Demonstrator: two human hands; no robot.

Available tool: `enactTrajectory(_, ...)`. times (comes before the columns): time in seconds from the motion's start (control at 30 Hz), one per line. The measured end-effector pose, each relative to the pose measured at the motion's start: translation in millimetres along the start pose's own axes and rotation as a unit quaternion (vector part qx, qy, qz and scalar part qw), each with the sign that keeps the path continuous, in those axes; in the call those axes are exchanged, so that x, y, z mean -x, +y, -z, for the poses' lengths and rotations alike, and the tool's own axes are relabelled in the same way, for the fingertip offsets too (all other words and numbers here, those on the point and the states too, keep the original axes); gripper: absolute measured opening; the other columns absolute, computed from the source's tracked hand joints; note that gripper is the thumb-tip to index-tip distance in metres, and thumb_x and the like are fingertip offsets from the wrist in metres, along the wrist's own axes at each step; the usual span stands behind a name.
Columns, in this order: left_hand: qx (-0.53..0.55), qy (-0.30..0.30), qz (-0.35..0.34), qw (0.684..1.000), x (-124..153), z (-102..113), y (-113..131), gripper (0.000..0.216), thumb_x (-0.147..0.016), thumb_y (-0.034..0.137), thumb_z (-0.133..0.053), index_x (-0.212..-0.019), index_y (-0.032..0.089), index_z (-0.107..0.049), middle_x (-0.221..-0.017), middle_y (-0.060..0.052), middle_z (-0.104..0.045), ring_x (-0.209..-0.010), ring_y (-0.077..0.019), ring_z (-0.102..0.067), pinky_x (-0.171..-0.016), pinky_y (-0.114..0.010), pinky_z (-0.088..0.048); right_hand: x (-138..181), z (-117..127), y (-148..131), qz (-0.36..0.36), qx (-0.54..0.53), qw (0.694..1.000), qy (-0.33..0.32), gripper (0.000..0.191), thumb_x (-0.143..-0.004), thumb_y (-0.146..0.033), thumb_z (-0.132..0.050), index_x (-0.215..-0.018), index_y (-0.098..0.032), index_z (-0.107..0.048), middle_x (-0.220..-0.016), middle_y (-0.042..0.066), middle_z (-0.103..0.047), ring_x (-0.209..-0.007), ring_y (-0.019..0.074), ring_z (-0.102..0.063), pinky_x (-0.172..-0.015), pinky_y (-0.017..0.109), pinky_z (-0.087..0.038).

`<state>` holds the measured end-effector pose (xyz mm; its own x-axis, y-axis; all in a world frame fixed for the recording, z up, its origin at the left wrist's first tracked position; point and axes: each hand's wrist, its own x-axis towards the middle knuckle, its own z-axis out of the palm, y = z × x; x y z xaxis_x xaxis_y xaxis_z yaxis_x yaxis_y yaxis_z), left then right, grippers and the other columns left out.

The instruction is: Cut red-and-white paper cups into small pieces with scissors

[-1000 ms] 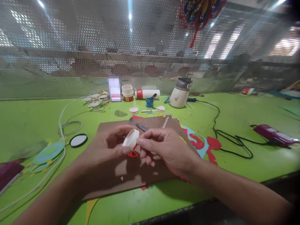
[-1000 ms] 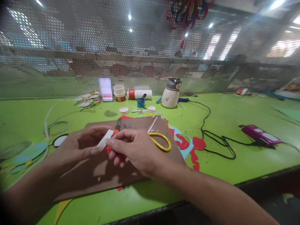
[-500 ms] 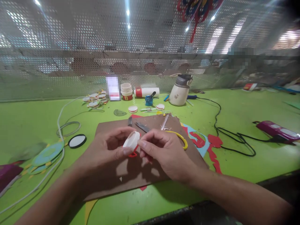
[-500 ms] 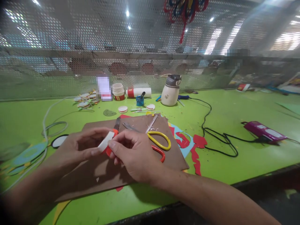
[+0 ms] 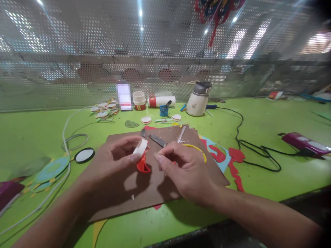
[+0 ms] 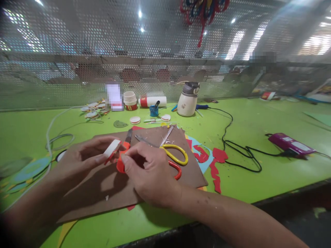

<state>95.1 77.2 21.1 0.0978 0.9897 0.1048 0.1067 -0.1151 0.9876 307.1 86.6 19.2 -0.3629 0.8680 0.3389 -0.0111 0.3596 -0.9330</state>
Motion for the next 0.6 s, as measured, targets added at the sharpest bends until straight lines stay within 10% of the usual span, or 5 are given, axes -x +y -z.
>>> enactTrajectory(0.23,0.018,-0.004,0.025,1.000,1,5,3,0.037,-0.079,0.046,-0.083,-0.110,0.027,-0.082,-0.114,-0.007,-0.080,-0.101,-0.0282,-0.071,-0.084,-0.033,-0.056,-16,22,0,0.028,0.238,0.969,-0.064,0.023,-0.098,-0.030,-0.053,-0.088,-0.019,-0.070,-0.079,0.003,-0.069,-0.071,0.0175,-0.060,-0.066,0.031,-0.046)
enactTrajectory(0.43,0.097,-0.017,-0.022,0.995,-3,6,5,0.040,-0.070,0.043,-0.089,-0.106,0.025,-0.085,-0.088,-0.008,-0.080,-0.083,-0.0239,-0.069,-0.074,-0.031,-0.055,-22,72,19,-0.020,0.468,0.866,-0.176,0.028,-0.084,-0.025,-0.068,-0.107,-0.014,-0.077,-0.109,0.019,-0.067,-0.111,0.0380,-0.056,-0.098,0.052,-0.040)
enactTrajectory(0.6,0.123,-0.019,-0.028,0.992,-1,10,12,0.039,-0.072,0.037,-0.088,-0.107,0.022,-0.085,-0.104,-0.012,-0.081,-0.085,-0.0229,-0.067,-0.073,-0.029,-0.052,-19,91,25,-0.091,0.526,0.818,-0.215,0.068,-0.078,-0.019,-0.067,-0.145,-0.028,-0.060,-0.125,0.013,-0.067,-0.105,0.0317,-0.062,-0.082,0.037,-0.047)
